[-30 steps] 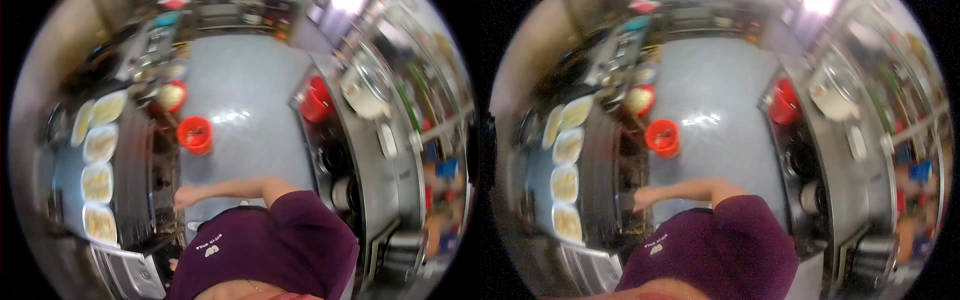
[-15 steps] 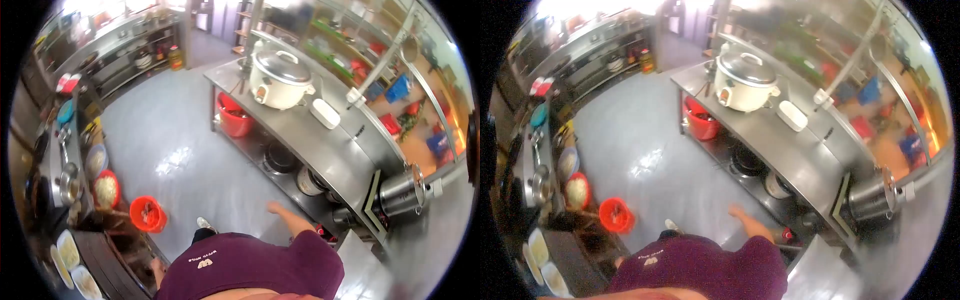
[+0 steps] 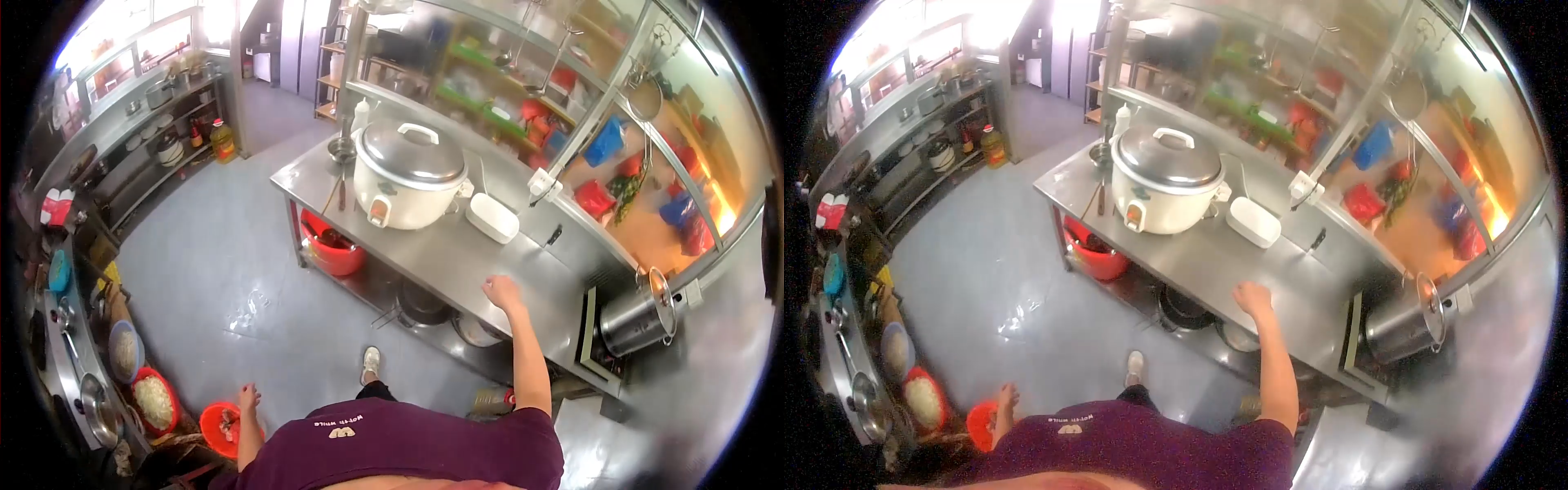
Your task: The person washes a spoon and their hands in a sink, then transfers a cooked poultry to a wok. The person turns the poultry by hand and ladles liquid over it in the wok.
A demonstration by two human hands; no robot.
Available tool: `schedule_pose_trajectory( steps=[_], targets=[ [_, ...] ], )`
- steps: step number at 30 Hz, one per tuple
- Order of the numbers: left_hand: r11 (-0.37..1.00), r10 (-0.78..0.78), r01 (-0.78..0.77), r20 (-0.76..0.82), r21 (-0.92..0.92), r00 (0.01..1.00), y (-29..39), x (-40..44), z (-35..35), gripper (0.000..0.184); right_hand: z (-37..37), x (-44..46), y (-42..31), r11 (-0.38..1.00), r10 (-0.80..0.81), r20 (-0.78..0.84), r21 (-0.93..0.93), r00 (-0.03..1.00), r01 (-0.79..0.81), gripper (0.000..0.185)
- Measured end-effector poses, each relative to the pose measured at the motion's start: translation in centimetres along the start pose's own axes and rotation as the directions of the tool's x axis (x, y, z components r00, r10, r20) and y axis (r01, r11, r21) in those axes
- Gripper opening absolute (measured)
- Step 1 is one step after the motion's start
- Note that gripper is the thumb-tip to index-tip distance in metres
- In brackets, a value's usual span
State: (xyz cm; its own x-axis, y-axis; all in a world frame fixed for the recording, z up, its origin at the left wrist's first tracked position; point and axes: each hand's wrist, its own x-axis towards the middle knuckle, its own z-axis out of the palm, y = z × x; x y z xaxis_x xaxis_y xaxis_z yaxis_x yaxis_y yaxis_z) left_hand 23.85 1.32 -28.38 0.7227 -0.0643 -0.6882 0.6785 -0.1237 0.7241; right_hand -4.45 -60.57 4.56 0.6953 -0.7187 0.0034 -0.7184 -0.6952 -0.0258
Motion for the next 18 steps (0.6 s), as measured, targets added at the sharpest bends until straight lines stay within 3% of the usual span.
schedule_pose_trajectory(
  steps=[2, 4, 7, 8, 9, 10, 12, 13, 15, 17, 18],
  targets=[
    [0.999, -0.043, 0.043, -0.02, 0.009, 0.999, -1.1, 0.9, 1.2, 0.014, -2.3, 5.5, 0.4, 0.986, -0.1, -0.164, -0.149, 0.981, 0.075, 0.023],
    [0.991, -0.129, 0.131, -0.063, 0.034, 0.99, -3.2, 0.7, 1.9, 0.014, -8.2, 11.0, -1.1, 0.955, -0.143, -0.384, 0.187, 0.912, 0.229, 0.023],
    [0.952, -0.303, 0.307, -0.125, 0.014, 0.945, -5.0, -0.6, 3.9, 0.015, -16.4, 21.8, -1.0, 0.905, -0.252, -0.631, 0.115, 0.733, 0.41, 0.022],
    [0.938, -0.342, 0.346, -0.135, 0.005, 0.93, -5.2, -0.4, 5.1, 0.015, -20.0, 25.0, -1.4, 0.842, -0.284, -0.735, 0.116, 0.617, 0.526, 0.021],
    [0.93, -0.366, 0.368, -0.137, -0.009, 0.92, -5.2, -0.2, 6.3, 0.015, -24.2, 26.9, -2.6, 0.847, -0.228, -0.734, 0.173, 0.639, 0.502, 0.019],
    [0.928, -0.372, 0.373, -0.136, -0.02, 0.918, -5.5, 0.4, 7.1, 0.016, -27.1, 30.2, -3.3, 0.818, -0.229, -0.862, 0.082, 0.453, 0.569, 0.019],
    [0.941, -0.339, 0.336, -0.119, -0.047, 0.933, -5.4, 1.2, 8.4, 0.016, -32.5, 36.0, -4.1, 0.81, -0.145, -0.903, 0.127, 0.405, 0.573, 0.024],
    [0.957, -0.288, 0.284, -0.103, -0.059, 0.952, -4.8, 1.8, 9.3, 0.017, -34.5, 38.2, -4.5, 0.863, -0.206, -0.947, -0.058, 0.246, 0.502, 0.029],
    [0.98, -0.185, 0.178, -0.07, -0.092, 0.98, -3.3, 2.9, 10.5, 0.018, -37.4, 43.0, -4.2, 0.92, -0.28, -0.913, -0.167, 0.298, 0.354, 0.039],
    [0.992, -0.117, 0.115, -0.029, -0.056, 0.993, -0.9, 3.5, 11.3, 0.02, -39.2, 46.1, -4.9, 0.988, -0.127, -0.868, -0.066, 0.48, 0.143, 0.039],
    [0.994, -0.109, 0.109, -0.018, 0.012, 0.994, -0.2, 3.4, 11.5, 0.021, -39.4, 46.4, -5.2, 0.987, -0.157, -0.878, -0.135, 0.452, 0.082, 0.039]
  ],
)
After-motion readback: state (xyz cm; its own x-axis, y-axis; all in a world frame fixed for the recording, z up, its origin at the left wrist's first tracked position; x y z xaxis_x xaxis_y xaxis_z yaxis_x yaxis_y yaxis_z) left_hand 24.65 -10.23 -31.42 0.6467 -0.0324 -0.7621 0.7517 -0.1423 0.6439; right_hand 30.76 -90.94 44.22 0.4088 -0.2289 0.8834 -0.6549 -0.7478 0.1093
